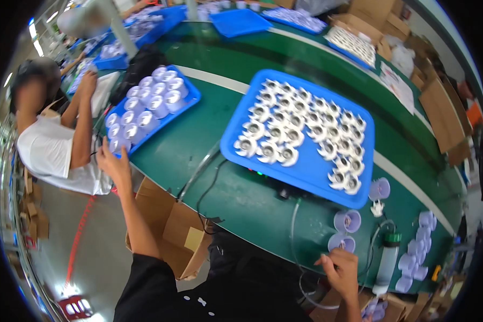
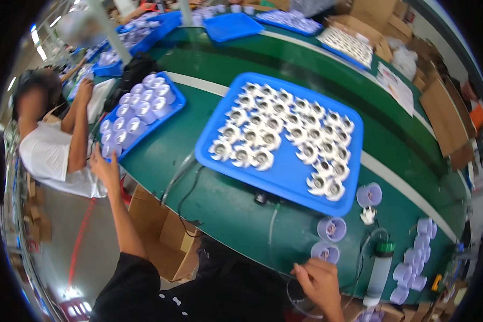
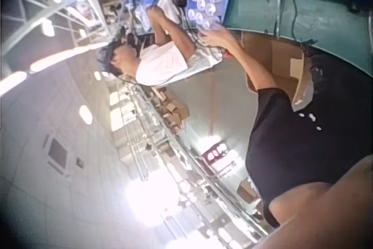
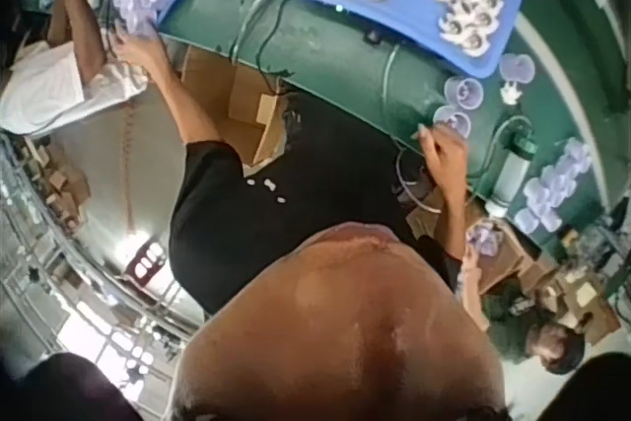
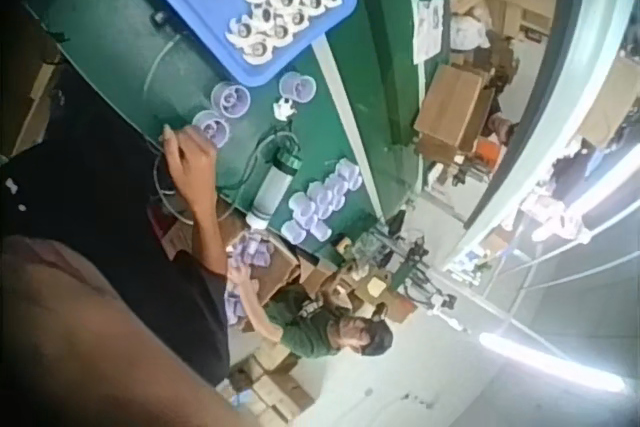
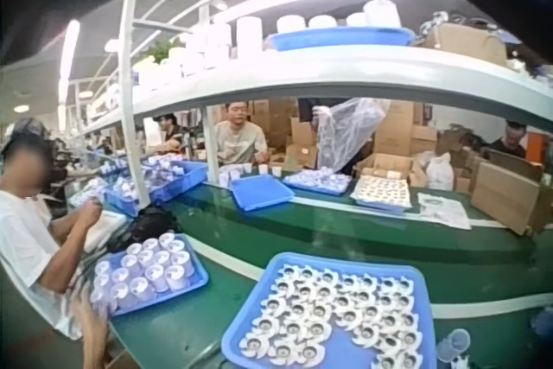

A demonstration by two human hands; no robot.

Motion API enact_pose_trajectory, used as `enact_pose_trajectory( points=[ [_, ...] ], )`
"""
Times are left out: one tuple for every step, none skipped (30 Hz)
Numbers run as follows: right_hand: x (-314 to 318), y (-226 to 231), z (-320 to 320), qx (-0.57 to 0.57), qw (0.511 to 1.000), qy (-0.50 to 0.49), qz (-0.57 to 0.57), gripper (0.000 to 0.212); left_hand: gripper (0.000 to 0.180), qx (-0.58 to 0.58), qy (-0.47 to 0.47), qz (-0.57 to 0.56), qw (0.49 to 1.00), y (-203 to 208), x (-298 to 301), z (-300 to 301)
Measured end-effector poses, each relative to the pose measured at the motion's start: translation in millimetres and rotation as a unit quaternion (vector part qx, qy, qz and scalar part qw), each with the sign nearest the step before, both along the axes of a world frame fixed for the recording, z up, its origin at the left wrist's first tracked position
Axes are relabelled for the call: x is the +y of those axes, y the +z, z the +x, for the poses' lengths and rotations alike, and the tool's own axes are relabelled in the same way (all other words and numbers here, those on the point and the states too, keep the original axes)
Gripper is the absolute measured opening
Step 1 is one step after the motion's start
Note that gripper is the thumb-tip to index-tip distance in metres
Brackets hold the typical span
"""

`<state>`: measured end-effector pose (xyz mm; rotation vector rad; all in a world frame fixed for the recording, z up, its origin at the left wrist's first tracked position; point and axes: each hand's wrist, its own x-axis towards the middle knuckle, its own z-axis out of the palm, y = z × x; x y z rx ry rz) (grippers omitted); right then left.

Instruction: Assembling electronic cooling fans by mounting impellers onto bases using a manual dispenser.

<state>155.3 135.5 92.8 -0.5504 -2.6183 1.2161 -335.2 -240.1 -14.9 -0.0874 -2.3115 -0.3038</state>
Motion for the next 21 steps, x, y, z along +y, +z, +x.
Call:
enact_pose_trajectory(
  points=[
    [-0.7, 1.9, 3.6, 0.005, 1.000, -0.007, 0.010, 0.016, 0.062, 0.026, 0.004, -0.022, 0.999, 5.7, 16.0, 8.9],
    [-1.2, 5.9, 6.0, -0.016, 0.999, -0.014, 0.040, 0.015, 0.051, 0.057, -0.038, -0.004, 0.998, 27.5, 40.7, 33.4],
    [-0.9, 13.1, 3.5, -0.015, 0.999, -0.007, 0.036, 0.016, 0.042, 0.069, -0.088, 0.014, 0.994, 45.1, 48.6, 56.5],
    [0.2, 15.2, 3.0, -0.008, 1.000, -0.002, 0.024, 0.017, 0.035, 0.045, -0.140, 0.119, 0.982, 65.7, 77.4, 91.9],
    [8.8, 14.6, -1.1, 0.011, 1.000, 0.002, 0.021, 0.018, 0.031, 0.030, -0.210, 0.179, 0.961, 73.3, 109.5, 119.6],
    [16.2, 11.3, -5.0, 0.025, 0.999, -0.002, 0.025, 0.018, 0.028, 0.019, -0.272, 0.234, 0.933, 72.4, 134.0, 151.5],
    [21.8, 16.3, -7.9, 0.036, 0.999, -0.009, 0.035, 0.019, 0.024, -0.021, -0.342, 0.298, 0.891, 68.1, 161.9, 185.7],
    [31.7, 16.5, -8.0, 0.050, 0.997, -0.028, 0.058, 0.018, 0.021, -0.058, -0.408, 0.359, 0.837, 63.1, 189.3, 221.2],
    [38.4, 18.8, -5.6, 0.061, 0.994, -0.047, 0.083, 0.018, 0.018, -0.130, -0.517, 0.383, 0.755, 57.2, 205.5, 255.9],
    [44.0, 22.8, -3.3, 0.063, 0.990, -0.081, 0.098, 0.021, 0.019, -0.191, -0.602, 0.328, 0.702, 60.0, 218.5, 285.9],
    [50.4, 26.4, -2.1, 0.067, 0.984, -0.114, 0.117, 0.023, 0.024, -0.238, -0.655, 0.270, 0.664, 62.9, 236.3, 311.3],
    [56.9, 26.7, -3.4, 0.099, 0.976, -0.162, 0.107, 0.027, 0.029, -0.286, -0.689, 0.218, 0.630, 68.0, 248.3, 333.7],
    [59.8, 32.0, -5.8, 0.135, 0.965, -0.204, 0.097, 0.032, 0.040, -0.304, -0.702, 0.200, 0.612, 70.6, 256.0, 354.8],
    [63.3, 32.3, -6.8, 0.154, 0.956, -0.239, 0.069, 0.041, 0.058, -0.316, -0.696, 0.170, 0.622, 61.1, 262.3, 371.7],
    [63.9, 34.4, -2.5, 0.161, 0.951, -0.259, 0.045, 0.042, 0.065, -0.345, -0.675, 0.139, 0.637, 63.9, 269.1, 381.9],
    [65.0, 35.7, 2.4, 0.170, 0.945, -0.277, 0.023, 0.042, 0.073, -0.371, -0.652, 0.109, 0.652, 65.4, 277.7, 389.1],
    [63.3, 31.4, 2.4, 0.182, 0.944, -0.274, 0.015, 0.042, 0.083, -0.365, -0.645, 0.084, 0.666, 57.1, 284.6, 391.5],
    [65.3, 26.0, -1.1, 0.190, 0.946, -0.262, 0.011, 0.042, 0.080, -0.372, -0.630, 0.075, 0.678, 53.3, 293.1, 392.9],
    [65.5, 23.0, -2.1, 0.187, 0.951, -0.247, 0.014, 0.041, 0.077, -0.380, -0.619, 0.065, 0.684, 52.6, 300.0, 395.7],
    [66.0, 21.9, -5.7, 0.185, 0.955, -0.232, 0.017, 0.040, 0.070, -0.394, -0.623, 0.059, 0.673, 49.7, 304.9, 397.5],
    [65.7, 23.2, -12.3, 0.174, 0.961, -0.215, 0.022, 0.037, 0.070, -0.389, -0.618, 0.059, 0.681, 48.1, 305.4, 396.0]
  ],
)
